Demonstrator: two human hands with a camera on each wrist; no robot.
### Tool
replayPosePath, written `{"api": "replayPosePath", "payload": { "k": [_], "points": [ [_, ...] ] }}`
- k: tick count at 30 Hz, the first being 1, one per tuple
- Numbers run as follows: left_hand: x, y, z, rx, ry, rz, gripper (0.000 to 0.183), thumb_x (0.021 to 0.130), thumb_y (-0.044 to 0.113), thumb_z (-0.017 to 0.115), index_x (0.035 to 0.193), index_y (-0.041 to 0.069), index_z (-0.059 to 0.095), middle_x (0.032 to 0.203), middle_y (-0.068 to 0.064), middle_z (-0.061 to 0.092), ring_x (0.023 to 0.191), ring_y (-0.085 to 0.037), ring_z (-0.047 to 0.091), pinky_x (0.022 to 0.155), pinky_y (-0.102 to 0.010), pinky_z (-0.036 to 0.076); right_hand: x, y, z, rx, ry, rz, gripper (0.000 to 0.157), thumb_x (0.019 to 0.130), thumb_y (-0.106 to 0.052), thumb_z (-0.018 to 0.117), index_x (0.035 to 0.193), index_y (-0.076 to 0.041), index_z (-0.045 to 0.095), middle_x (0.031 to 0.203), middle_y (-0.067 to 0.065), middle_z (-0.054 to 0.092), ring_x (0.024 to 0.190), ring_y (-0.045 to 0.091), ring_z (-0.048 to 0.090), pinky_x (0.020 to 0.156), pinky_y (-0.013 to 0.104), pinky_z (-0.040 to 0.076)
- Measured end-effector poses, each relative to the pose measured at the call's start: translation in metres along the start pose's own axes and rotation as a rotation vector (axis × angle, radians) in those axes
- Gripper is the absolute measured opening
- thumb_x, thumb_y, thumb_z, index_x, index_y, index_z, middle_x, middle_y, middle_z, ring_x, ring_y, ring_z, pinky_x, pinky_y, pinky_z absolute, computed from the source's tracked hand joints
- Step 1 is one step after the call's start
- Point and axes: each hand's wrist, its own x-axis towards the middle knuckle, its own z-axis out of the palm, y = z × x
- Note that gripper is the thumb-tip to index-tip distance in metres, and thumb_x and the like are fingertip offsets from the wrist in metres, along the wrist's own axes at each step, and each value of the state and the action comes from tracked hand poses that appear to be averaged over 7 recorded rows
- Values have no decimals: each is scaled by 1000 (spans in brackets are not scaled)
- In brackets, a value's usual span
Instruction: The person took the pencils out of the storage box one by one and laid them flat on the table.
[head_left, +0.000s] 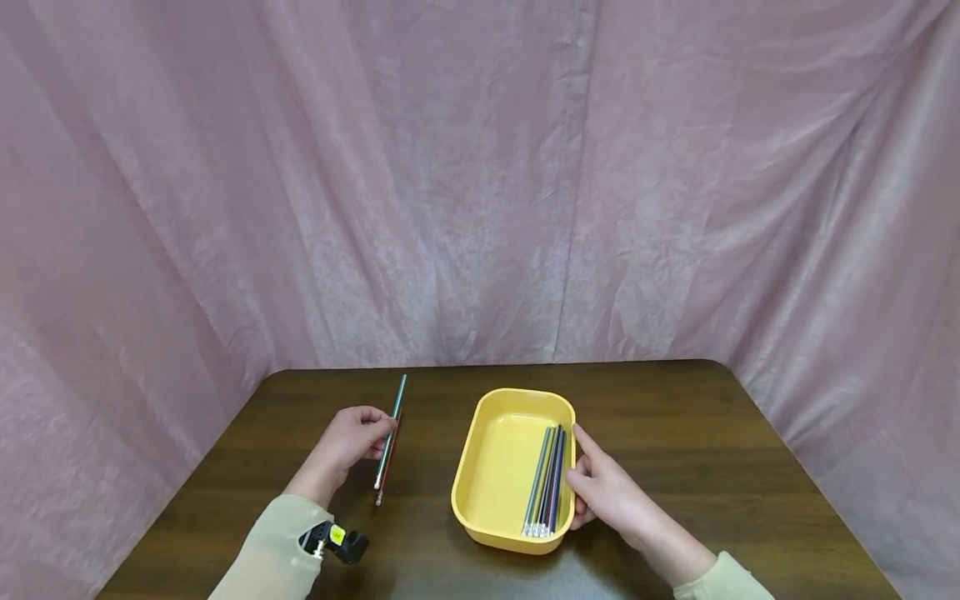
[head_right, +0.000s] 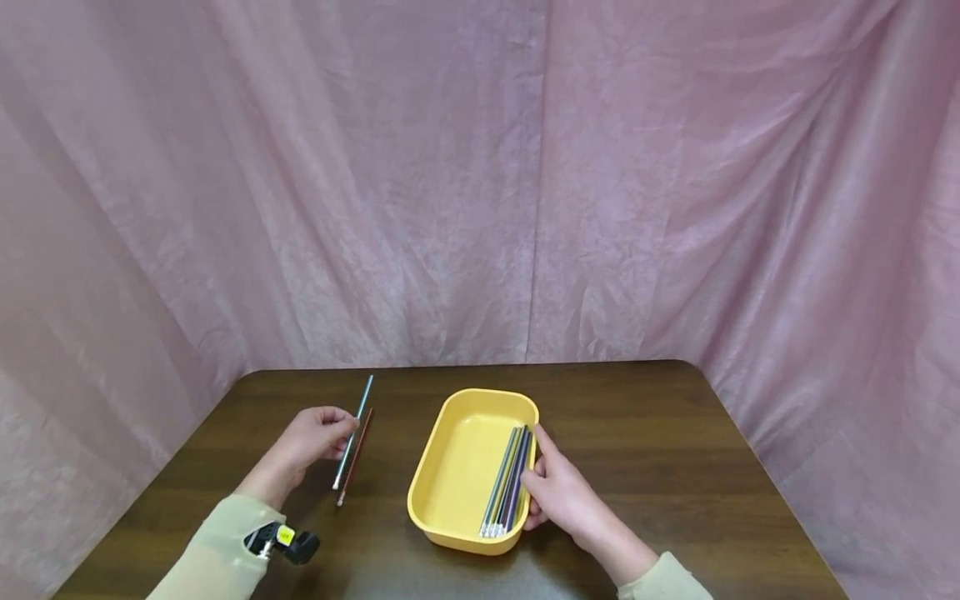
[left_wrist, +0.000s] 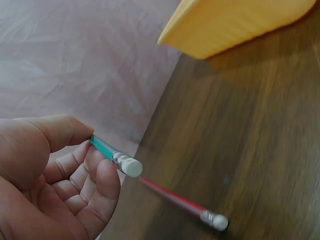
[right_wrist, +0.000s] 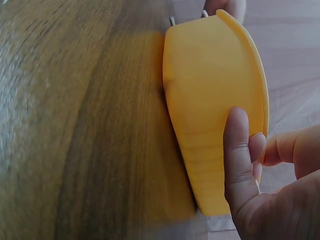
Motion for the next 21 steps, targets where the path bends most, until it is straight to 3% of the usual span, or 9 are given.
{"api": "replayPosePath", "payload": {
  "k": [12, 21],
  "points": [
    [3, -17, -24, 58, 32, -29, 22, 106, 7, 69, 112, -14, 68, 85, -8, 63, 72, -19, 61, 64, -29, 60, 0, -6, -1, 14, 13, 12, 88, 100, 5, 56, 175, -1, 10, 88, 17, 53, 59, 23, 56, 55, 45, 64],
    [9, -32, -28, 56, 50, -75, 18, 105, 7, 70, 108, -11, 67, 82, -7, 61, 68, -17, 60, 59, -26, 58, 1, -5, -1, 18, 15, 2, 89, 100, 5, 56, 175, -1, 10, 88, 17, 53, 58, 23, 55, 53, 45, 63]
  ]
}}
